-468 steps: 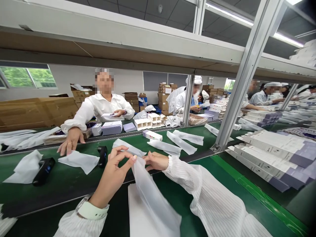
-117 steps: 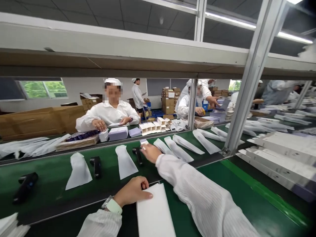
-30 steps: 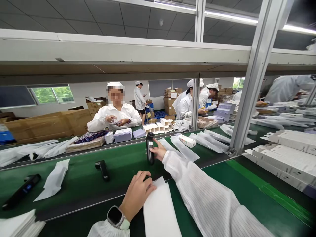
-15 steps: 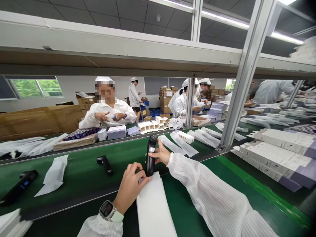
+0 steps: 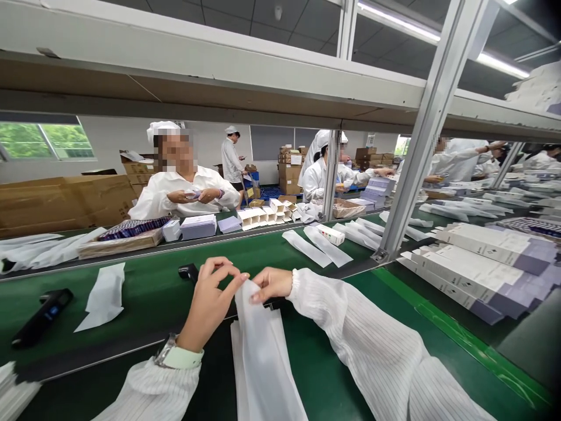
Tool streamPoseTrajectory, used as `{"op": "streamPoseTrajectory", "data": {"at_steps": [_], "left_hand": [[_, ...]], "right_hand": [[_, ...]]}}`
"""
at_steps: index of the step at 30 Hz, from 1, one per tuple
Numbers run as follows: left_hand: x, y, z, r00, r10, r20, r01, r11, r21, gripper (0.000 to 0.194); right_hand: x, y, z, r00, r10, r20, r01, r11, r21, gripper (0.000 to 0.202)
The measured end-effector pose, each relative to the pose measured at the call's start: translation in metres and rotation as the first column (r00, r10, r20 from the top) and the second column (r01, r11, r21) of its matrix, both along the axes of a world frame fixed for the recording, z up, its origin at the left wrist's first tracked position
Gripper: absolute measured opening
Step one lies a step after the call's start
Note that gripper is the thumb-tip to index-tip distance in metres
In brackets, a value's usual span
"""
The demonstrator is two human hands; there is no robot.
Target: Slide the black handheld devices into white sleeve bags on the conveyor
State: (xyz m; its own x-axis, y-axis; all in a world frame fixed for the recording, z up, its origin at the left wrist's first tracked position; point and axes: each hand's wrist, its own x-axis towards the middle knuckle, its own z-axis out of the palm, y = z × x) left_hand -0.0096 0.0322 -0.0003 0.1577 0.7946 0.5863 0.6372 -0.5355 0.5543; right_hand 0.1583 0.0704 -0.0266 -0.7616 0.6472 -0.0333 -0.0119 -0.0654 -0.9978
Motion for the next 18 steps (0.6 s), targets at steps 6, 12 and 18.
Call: {"op": "streamPoseTrajectory", "data": {"at_steps": [6, 12, 18], "left_hand": [[0.002, 0.003, -0.028, 0.970, -0.233, -0.074, 0.190, 0.909, -0.370, 0.034], [0.000, 0.007, -0.046, 0.879, -0.415, -0.235, 0.192, 0.759, -0.623, 0.033], [-0.001, 0.008, -0.040, 0.931, -0.324, -0.169, 0.165, 0.786, -0.595, 0.025]], "right_hand": [[0.040, 0.058, 0.032, 0.573, -0.780, -0.252, 0.805, 0.479, 0.349, 0.035], [0.072, 0.100, 0.000, 0.278, -0.956, -0.094, 0.760, 0.159, 0.630, 0.023], [0.006, 0.091, -0.030, 0.479, -0.877, 0.017, 0.529, 0.305, 0.792, 0.032]]}}
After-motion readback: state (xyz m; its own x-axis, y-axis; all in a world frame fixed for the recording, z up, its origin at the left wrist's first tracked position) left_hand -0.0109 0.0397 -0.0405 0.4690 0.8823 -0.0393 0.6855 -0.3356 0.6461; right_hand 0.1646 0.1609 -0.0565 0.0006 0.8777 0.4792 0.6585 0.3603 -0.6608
